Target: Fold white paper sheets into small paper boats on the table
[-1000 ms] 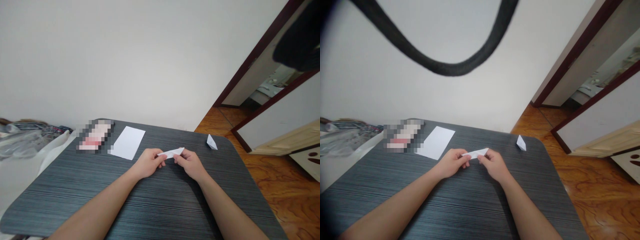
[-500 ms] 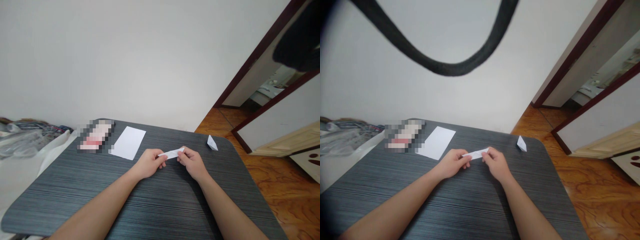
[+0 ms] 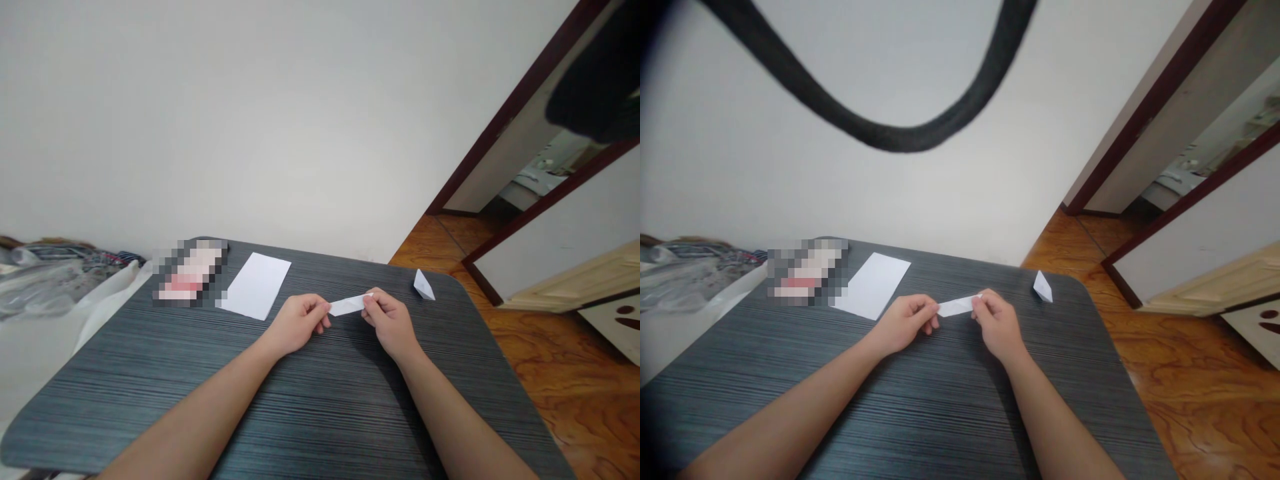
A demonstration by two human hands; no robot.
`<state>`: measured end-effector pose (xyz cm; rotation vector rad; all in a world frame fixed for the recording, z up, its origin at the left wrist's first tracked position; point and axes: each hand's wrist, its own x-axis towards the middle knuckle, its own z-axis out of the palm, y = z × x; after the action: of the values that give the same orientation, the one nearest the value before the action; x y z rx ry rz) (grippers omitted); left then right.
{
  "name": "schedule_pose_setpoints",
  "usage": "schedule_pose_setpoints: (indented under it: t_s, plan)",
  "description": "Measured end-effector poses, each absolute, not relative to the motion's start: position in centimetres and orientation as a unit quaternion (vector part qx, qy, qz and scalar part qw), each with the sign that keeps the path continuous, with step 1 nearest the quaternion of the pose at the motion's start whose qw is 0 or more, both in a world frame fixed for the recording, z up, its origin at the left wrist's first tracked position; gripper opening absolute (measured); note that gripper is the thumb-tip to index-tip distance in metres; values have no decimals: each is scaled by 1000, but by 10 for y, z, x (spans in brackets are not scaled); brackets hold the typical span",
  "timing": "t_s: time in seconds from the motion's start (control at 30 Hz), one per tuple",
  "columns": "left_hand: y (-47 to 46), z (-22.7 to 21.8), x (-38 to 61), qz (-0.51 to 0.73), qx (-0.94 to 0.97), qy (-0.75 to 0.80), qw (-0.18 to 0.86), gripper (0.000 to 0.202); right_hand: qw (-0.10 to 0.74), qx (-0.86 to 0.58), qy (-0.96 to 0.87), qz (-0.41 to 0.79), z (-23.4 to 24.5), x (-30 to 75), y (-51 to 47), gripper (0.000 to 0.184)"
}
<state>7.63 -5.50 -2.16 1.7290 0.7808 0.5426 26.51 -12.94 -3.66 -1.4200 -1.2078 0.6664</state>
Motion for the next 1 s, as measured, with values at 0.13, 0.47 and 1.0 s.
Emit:
schedule_pose_setpoints:
  t_s: [0.13, 0.47, 1.0]
  plan:
    - [-54, -22, 76, 243, 724, 340, 549, 33, 546, -603, -497, 302, -38, 263, -129, 32]
    - [-56, -20, 76, 236, 737, 323, 544, 34, 485, -617, -530, 321, -34, 262, -131, 25]
    - [-60, -15, 77, 190, 753, 317, 544, 30, 460, -551, -597, 358, -27, 253, -130, 12]
